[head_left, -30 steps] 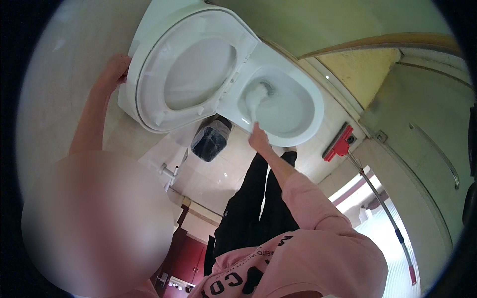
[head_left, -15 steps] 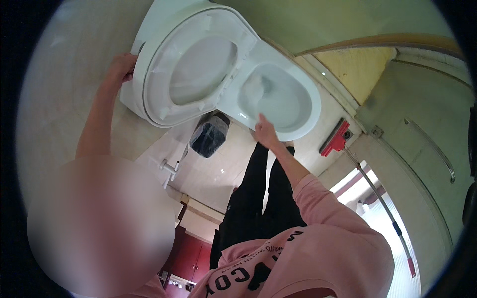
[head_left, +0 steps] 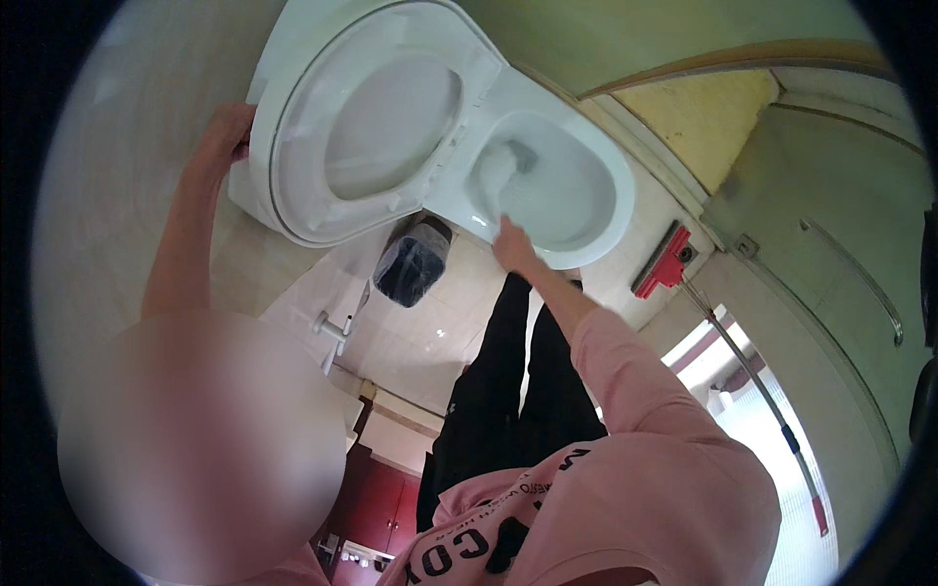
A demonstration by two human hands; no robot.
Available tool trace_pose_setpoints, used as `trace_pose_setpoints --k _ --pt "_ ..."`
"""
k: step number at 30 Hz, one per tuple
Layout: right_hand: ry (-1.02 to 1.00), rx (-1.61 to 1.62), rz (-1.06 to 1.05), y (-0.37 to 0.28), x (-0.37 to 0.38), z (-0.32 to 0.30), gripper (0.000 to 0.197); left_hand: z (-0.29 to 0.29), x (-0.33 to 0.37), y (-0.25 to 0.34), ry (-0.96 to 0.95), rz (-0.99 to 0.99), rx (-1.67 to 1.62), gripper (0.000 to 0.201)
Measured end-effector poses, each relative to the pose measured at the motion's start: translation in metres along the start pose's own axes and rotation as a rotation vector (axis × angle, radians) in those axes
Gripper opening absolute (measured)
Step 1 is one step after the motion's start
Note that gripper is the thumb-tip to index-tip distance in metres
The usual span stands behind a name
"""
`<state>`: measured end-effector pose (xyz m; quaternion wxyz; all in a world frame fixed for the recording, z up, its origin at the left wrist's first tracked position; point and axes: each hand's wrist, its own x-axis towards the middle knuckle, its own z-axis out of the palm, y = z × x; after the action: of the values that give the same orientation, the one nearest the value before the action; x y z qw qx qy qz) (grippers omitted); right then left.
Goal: The person cleans a bathroom by spraying water from a handheld shower head onto the floor and toilet, then uses a toilet brush to scrub the toilet bowl and a broom to sweep the floor. The person also applies a cleaning liquid to the toilet and flushes it.
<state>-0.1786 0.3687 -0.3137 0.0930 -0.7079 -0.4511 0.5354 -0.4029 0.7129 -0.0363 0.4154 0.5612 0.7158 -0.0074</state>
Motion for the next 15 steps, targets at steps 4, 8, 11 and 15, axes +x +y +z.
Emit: trace_pose_setpoints --k 4,8,11,15 --pt "0.027 -0.210 -0.095 0.106 -0.092 -0.037 0.041 0.011 -0.006 0.029 0.067 -0.057 0.052 0.028" --pt "0.275 -0.091 0.189 0.153 -0.084 -0.133 0.033 0.008 -0.004 0.026 0.054 -0.103 0.110 0.028" --pt "0.403 -0.048 -0.124 0.111 -0.030 -0.132 0.046 0.016 0.011 0.024 0.065 -0.069 0.042 0.028" --pt "0.053 -0.045 0.032 -0.013 -0.037 -0.048 0.051 0.007 0.029 -0.007 0.099 -0.106 0.001 0.028"
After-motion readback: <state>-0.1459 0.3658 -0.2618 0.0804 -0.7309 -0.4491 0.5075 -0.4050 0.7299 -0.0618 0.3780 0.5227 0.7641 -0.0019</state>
